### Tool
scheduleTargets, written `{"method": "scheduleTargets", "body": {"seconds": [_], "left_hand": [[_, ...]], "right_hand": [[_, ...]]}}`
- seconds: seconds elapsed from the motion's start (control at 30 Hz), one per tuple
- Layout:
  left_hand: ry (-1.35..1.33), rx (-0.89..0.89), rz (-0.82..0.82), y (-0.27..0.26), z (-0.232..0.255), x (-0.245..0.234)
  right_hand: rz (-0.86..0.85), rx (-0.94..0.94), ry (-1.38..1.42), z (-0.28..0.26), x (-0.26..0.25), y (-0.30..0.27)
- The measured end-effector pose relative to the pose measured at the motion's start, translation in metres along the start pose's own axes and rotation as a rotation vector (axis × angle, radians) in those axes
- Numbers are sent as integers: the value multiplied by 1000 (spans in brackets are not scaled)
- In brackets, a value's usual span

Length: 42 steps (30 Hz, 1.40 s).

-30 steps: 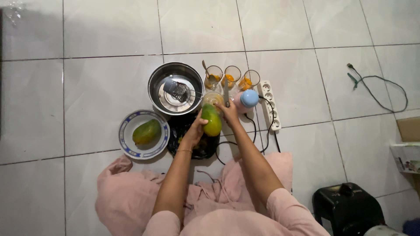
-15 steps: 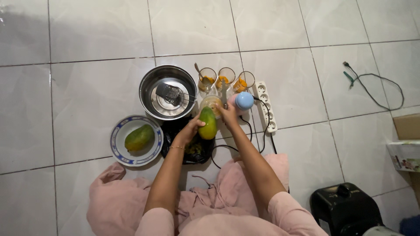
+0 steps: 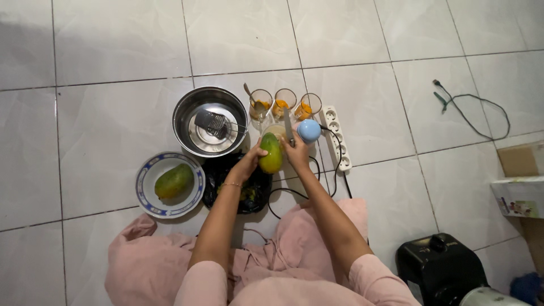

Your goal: The person sits on the floor and peels a green mango using a small knife. The mango is held in the left hand while the right hand removes the skin in strips, depositing the peels into a black bag on the floor.

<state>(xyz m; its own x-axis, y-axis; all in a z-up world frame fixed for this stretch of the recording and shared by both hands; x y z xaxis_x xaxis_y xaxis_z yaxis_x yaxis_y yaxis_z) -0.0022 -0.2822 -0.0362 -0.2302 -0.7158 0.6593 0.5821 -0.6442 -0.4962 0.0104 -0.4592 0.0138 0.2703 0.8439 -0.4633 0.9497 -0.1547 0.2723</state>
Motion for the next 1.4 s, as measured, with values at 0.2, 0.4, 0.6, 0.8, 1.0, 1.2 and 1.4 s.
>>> {"method": "scheduleTargets", "body": {"seconds": [0.2, 0.4, 0.6, 0.8, 1.0, 1.2, 1.4], "left_hand": [[-38, 14, 22, -13, 0, 10], [-160, 136, -19, -59, 1, 10], [-454, 227, 263, -133, -13, -39], [-604, 196, 478, -187, -36, -68], [-587, 133, 473, -194, -45, -64], [-672, 115, 501, -183, -53, -56], [-786, 125, 572, -162, -69, -63]], "right_hand": [[37, 230, 124, -20, -30, -7], [-4, 367, 489, -70, -39, -33], [-151, 100, 195, -88, 17, -89], [-226, -137, -489, -91, 43, -131], [-268, -123, -589, -78, 3, -121], [-363, 47, -637, -66, -8, -118], [-155, -324, -386, -107, 11, -111]]}}
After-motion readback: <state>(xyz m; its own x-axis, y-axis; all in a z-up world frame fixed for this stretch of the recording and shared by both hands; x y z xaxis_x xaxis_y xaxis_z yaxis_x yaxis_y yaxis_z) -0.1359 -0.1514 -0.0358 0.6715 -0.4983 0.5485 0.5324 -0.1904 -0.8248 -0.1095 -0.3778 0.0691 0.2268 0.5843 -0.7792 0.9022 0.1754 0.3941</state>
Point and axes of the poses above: each hand's wrist, its own y-axis towards the middle knuckle, its own x-axis out of the palm, z = x × y, the point moved 7 cm from there along y, towards the middle knuckle, and after that the axes turned 12 degrees about -x, right-handed, at the moved point
